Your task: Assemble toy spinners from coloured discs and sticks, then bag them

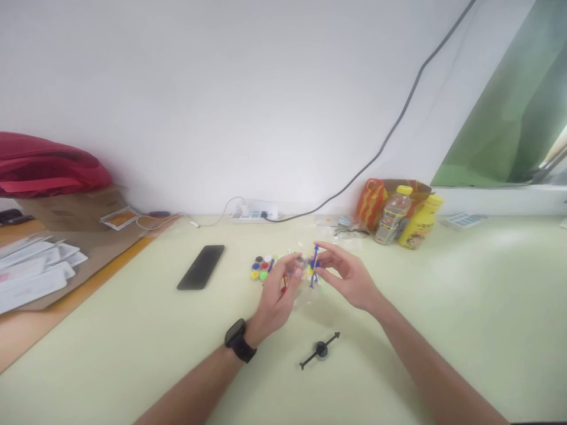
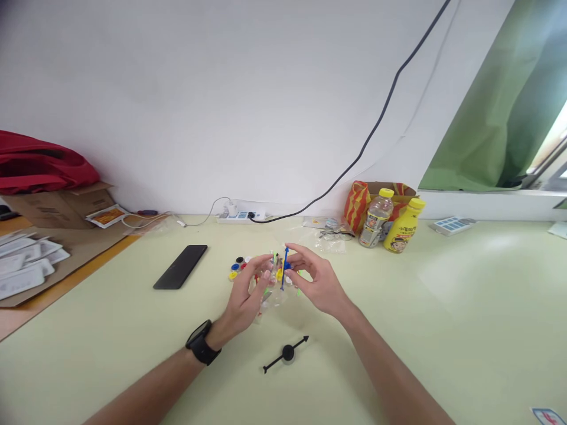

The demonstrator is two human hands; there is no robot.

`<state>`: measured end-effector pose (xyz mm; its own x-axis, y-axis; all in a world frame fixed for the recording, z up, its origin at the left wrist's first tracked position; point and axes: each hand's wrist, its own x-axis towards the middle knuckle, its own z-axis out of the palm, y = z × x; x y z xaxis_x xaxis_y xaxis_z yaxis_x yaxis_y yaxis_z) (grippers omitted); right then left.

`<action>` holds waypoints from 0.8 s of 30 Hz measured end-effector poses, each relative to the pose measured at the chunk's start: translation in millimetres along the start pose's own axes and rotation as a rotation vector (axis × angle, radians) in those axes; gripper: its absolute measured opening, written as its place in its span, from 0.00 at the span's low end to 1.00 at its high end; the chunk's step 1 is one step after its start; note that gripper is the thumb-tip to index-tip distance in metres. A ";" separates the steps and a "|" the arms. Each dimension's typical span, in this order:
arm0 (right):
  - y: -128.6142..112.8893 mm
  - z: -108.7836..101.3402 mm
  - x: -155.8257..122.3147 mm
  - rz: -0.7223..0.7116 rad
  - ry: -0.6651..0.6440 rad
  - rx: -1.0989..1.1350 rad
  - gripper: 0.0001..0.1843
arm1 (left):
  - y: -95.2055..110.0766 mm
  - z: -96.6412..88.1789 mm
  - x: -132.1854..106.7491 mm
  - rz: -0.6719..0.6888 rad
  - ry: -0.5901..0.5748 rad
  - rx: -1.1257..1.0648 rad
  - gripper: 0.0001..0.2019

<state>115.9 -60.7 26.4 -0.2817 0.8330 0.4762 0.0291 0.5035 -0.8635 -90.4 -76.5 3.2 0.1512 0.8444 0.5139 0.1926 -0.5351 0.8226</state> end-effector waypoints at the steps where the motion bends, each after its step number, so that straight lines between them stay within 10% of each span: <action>1: -1.1 -3.2 0.3 -0.010 0.028 -0.004 0.26 | 0.0 -1.0 0.1 -0.021 -0.030 -0.016 0.20; 8: -15.7 -22.5 2.0 -0.080 0.058 -0.063 0.18 | -4.6 -8.9 9.2 -0.163 -0.388 -0.178 0.38; 12: -30.7 -25.9 1.6 -0.078 -0.009 -0.115 0.14 | -1.8 -9.4 8.4 -0.198 -0.537 -0.091 0.29; 24: -50.7 -34.8 3.0 -0.159 -0.144 -0.471 0.08 | -7.5 5.2 0.5 -0.167 -0.433 -0.042 0.12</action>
<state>146.9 -75.7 77.4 -0.4462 0.7141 0.5395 0.3945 0.6980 -0.5976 -86.7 -72.1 -4.0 0.5139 0.8259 0.2319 0.2110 -0.3837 0.8990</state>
